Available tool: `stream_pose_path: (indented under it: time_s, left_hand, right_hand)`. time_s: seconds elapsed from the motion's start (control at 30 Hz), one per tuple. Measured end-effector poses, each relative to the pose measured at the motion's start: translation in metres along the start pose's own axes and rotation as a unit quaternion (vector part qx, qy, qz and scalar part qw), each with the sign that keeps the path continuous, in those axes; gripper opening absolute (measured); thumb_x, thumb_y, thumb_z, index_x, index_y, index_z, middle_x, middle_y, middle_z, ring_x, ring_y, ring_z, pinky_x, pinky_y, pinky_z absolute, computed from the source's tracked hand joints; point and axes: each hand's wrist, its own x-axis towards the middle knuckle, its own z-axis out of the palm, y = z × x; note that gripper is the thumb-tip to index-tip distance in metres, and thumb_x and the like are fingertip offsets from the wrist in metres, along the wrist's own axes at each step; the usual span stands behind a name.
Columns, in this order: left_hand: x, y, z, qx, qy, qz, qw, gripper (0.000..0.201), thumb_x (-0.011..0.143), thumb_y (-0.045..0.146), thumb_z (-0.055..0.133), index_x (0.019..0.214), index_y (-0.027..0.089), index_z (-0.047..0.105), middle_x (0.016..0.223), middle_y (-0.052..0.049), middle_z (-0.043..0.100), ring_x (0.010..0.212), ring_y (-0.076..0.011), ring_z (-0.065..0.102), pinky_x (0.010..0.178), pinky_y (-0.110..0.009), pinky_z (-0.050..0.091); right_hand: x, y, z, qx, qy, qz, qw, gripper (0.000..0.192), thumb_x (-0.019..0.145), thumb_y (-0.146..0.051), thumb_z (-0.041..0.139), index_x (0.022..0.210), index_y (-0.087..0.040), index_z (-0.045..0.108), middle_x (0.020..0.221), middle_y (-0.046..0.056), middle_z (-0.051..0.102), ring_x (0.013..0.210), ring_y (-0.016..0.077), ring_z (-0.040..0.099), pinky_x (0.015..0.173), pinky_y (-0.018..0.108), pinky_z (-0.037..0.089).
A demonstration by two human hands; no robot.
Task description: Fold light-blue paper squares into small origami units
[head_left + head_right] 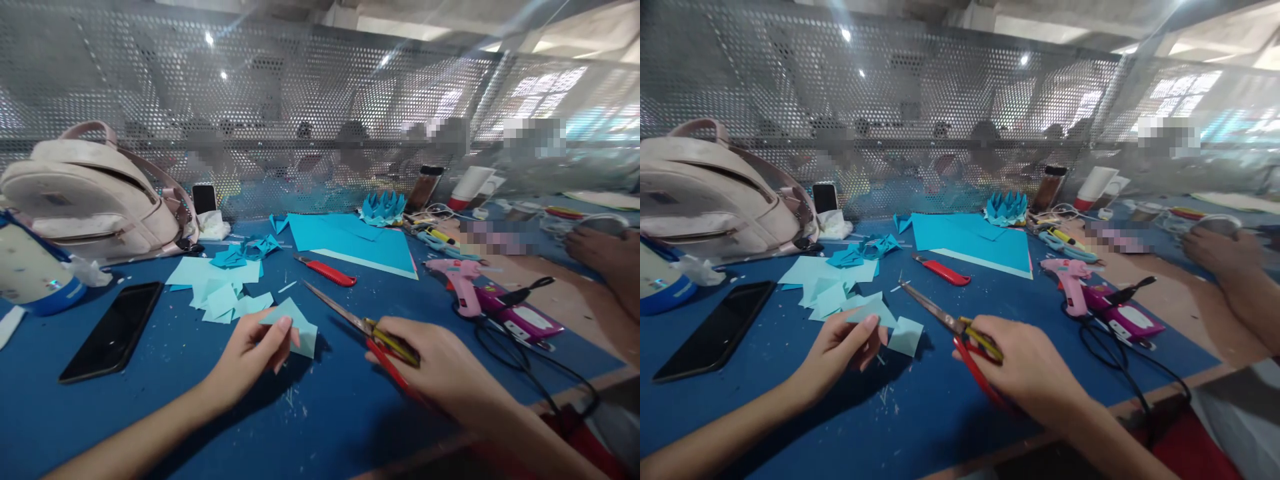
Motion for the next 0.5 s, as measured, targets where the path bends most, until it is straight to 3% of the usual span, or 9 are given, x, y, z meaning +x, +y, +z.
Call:
stream_pose_path:
  time_s: [0.1,0.27,0.4,0.5]
  left_hand:
    - [0.007,-0.009,-0.010,0.004,0.006,0.000,1.000,0.052,0.097,0.053,0.040,0.069,0.016,0.063,0.041,0.005,0.041,0.039,-0.0092,0.035,0.045,-0.022,0.028]
    - [0.016,-0.019,-0.022,0.007,0.052,0.017,0.999,0.050,0.093,0.056,0.045,0.069,0.016,0.063,0.039,0.005,0.042,0.037,-0.0095,0.035,0.043,-0.023,0.027]
    - [0.019,-0.021,-0.027,0.007,0.127,0.041,0.991,0.047,0.093,0.056,0.047,0.074,0.016,0.062,0.042,0.006,0.041,0.039,-0.0091,0.034,0.042,-0.022,0.025]
    - [0.021,-0.022,-0.031,0.005,0.170,0.055,0.984,0.044,0.094,0.052,0.046,0.076,0.016,0.062,0.044,0.006,0.039,0.042,-0.0093,0.034,0.043,-0.021,0.025]
  right_hand:
    - [0.011,0.028,-0.002,-0.123,0.047,0.044,0.990,0.027,0.090,-0.047,0.051,0.087,-0.024,0.063,0.079,0.003,0.070,0.066,0.0212,0.065,0.055,0.027,0.036]
    - [0.023,0.058,-0.002,-0.222,0.055,0.022,0.973,0.023,0.088,-0.042,0.055,0.085,-0.020,0.061,0.083,0.007,0.068,0.062,0.0214,0.064,0.050,0.028,0.035]
    - [0.029,0.036,-0.010,-0.201,0.068,-0.030,0.977,0.012,0.090,-0.030,0.055,0.092,-0.020,0.062,0.093,0.006,0.065,0.084,0.0233,0.064,0.061,0.028,0.043]
    - [0.036,-0.003,-0.011,-0.077,-0.007,-0.131,0.988,0.010,0.090,-0.023,0.057,0.099,-0.022,0.062,0.100,0.003,0.065,0.090,0.0185,0.063,0.074,0.028,0.046]
